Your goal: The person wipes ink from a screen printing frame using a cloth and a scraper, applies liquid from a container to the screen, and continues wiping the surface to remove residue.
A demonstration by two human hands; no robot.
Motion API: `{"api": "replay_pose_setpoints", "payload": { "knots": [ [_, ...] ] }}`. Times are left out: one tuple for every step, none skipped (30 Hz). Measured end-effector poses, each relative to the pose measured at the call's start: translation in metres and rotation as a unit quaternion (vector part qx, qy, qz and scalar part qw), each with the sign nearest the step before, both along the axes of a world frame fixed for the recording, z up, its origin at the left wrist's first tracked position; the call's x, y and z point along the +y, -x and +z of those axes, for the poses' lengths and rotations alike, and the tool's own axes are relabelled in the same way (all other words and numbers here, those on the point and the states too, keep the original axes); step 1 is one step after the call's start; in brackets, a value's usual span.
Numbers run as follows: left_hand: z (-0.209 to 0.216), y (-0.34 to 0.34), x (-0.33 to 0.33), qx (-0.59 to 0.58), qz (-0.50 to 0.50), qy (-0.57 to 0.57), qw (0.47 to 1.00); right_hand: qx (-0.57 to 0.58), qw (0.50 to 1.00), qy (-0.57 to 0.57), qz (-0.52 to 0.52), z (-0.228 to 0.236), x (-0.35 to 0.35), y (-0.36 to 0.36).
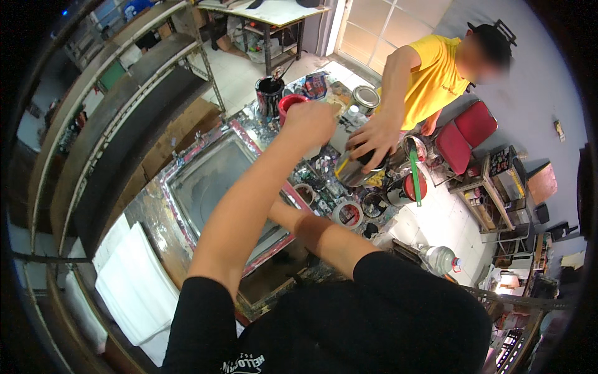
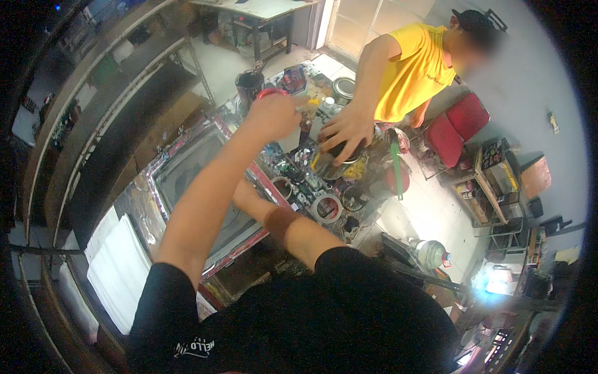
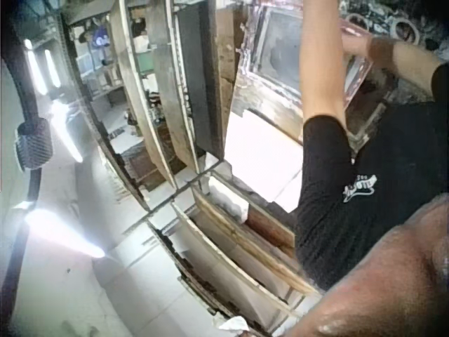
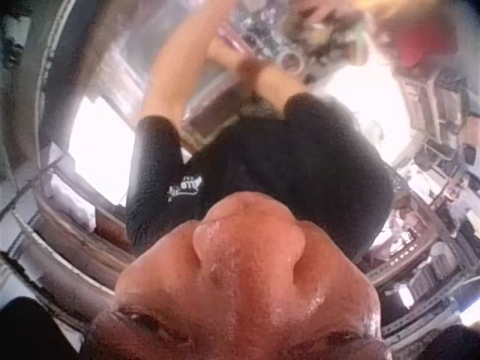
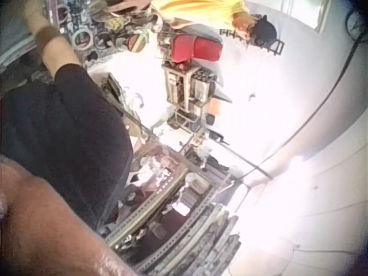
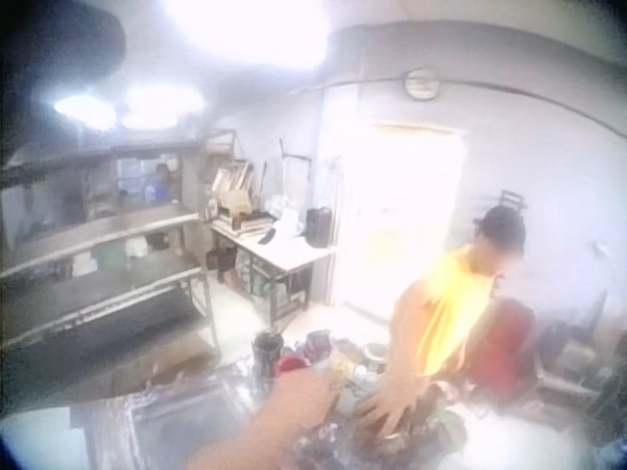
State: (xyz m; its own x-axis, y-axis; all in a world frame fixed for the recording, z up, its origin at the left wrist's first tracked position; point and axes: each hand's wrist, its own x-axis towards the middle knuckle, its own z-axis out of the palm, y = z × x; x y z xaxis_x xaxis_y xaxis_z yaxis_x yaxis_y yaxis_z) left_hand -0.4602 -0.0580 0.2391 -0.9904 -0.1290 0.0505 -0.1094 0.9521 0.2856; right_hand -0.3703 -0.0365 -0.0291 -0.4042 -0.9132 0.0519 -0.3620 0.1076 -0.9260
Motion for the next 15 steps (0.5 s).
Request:
{"api": "replay_pose_setpoints", "payload": {
  "knots": [
    [-0.007,0.032,-0.009,-0.030,-0.003,0.040,0.999,0.058,0.998,-0.026,-0.003,-0.001,-0.005,0.000],
    [-0.014,0.056,-0.016,-0.089,0.009,0.059,0.994,0.090,0.996,0.000,-0.012,0.002,-0.001,-0.004],
    [-0.023,0.082,-0.013,-0.146,0.009,0.074,0.986,0.093,0.995,0.003,-0.028,0.003,0.007,0.001],
    [-0.041,0.106,-0.012,-0.153,0.000,0.078,0.985,0.094,0.995,0.009,-0.042,0.006,0.013,0.005],
    [-0.060,0.118,-0.020,-0.162,0.002,0.083,0.983,0.064,0.997,0.002,-0.041,0.012,0.013,0.001],
    [-0.067,0.121,-0.029,-0.169,0.007,0.088,0.982,0.056,0.998,-0.001,-0.035,0.013,0.010,-0.004],
    [-0.068,0.123,-0.033,-0.175,0.015,0.079,0.981,0.049,0.998,-0.007,-0.034,0.011,0.009,-0.006],
    [-0.065,0.125,-0.032,-0.179,0.019,0.068,0.981,0.065,0.997,-0.014,-0.035,-0.002,0.008,-0.007],
    [-0.063,0.126,-0.032,-0.183,0.026,0.058,0.981,0.080,0.996,-0.019,-0.032,-0.015,0.005,-0.008],
    [-0.058,0.125,-0.032,-0.182,0.023,0.071,0.980,0.176,0.984,-0.025,-0.004,-0.032,-0.001,-0.005],
    [-0.052,0.122,-0.028,-0.181,0.017,0.082,0.980,0.270,0.962,-0.034,0.022,-0.051,-0.003,-0.002],
    [-0.045,0.117,-0.027,-0.181,0.016,0.094,0.979,0.297,0.954,-0.034,0.028,-0.061,-0.008,-0.001],
    [-0.036,0.109,-0.028,-0.131,0.041,0.072,0.988,0.324,0.945,-0.032,0.033,-0.067,-0.013,-0.001],
    [-0.031,0.097,-0.029,-0.084,0.065,0.047,0.993,0.280,0.960,-0.028,0.014,-0.070,-0.016,-0.002],
    [-0.027,0.081,-0.029,-0.036,0.089,0.023,0.995,0.256,0.966,-0.039,0.015,-0.071,-0.019,-0.002]
  ]
}}
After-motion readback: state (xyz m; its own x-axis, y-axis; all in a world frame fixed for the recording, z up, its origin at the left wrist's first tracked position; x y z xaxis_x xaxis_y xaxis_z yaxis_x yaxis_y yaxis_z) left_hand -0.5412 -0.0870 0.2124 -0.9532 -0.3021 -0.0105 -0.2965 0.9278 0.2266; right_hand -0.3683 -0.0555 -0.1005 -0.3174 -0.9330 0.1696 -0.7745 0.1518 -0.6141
